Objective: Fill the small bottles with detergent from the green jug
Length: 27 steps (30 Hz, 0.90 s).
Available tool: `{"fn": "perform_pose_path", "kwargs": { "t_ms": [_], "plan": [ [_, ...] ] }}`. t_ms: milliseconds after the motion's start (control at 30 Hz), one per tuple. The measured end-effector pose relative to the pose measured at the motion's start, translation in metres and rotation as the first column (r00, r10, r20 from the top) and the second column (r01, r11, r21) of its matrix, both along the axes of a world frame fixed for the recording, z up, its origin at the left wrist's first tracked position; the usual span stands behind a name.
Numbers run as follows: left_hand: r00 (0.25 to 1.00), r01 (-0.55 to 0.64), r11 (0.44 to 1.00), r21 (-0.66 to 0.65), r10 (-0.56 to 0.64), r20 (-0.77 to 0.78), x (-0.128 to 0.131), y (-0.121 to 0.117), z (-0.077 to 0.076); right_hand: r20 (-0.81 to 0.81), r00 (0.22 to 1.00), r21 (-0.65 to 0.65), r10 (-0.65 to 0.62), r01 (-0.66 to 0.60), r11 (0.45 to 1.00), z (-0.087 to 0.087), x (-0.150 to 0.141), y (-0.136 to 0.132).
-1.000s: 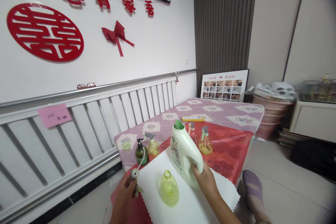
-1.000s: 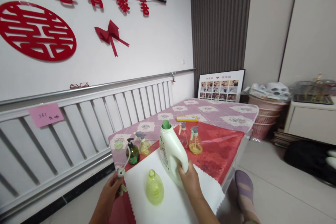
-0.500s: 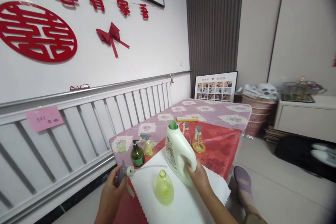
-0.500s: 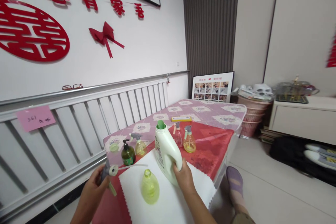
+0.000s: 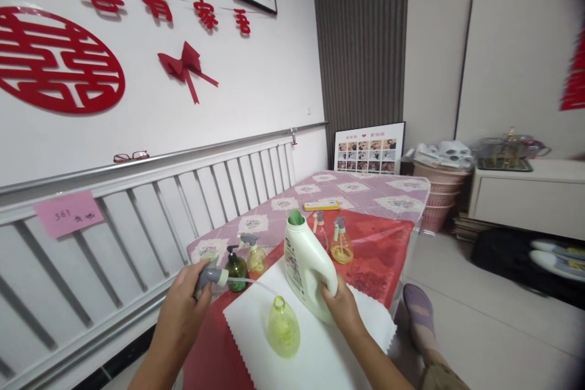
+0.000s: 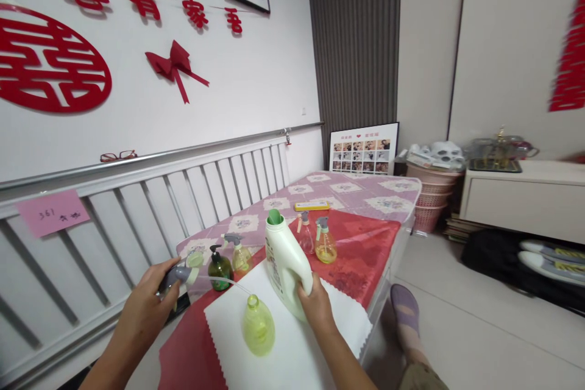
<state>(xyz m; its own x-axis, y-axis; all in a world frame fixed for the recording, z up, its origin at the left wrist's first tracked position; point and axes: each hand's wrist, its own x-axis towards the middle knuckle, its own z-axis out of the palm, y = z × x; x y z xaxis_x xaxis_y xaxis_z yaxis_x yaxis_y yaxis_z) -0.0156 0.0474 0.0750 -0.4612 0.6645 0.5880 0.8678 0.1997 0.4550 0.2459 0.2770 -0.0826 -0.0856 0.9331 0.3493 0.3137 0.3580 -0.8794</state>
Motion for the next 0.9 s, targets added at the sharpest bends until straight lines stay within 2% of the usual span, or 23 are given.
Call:
{"fn": "perform_pose_path", "kwargs": {
  "t_ms": [267, 600, 767, 900],
  "plan": [
    [0.982, 0.116, 0.986, -0.116, -0.132, -0.136, 0.011, 0.016, 0.015, -0.002, 1.0, -0.009, 0.011, -0.011, 1.0, 0.0, 0.0, 0.0],
    [0.936, 0.104, 0.95, -0.295, -0.194, -0.294, 0.023, 0.031, 0.02, 0.008, 1.0, -0.007, 0.01, -0.01, 1.0, -0.006, 0.0, 0.003],
    [0.914, 0.06, 0.917, -0.394, -0.21, -0.347, 0.043, 0.037, 0.028, 0.009, 1.0, -0.006, 0.009, -0.009, 1.0, -0.008, -0.001, 0.004],
    [0.883, 0.065, 0.88, -0.471, -0.27, -0.383, 0.059, 0.044, 0.024, 0.005, 1.0, -0.005, 0.014, -0.014, 1.0, -0.007, -0.001, 0.003]
  ]
}}
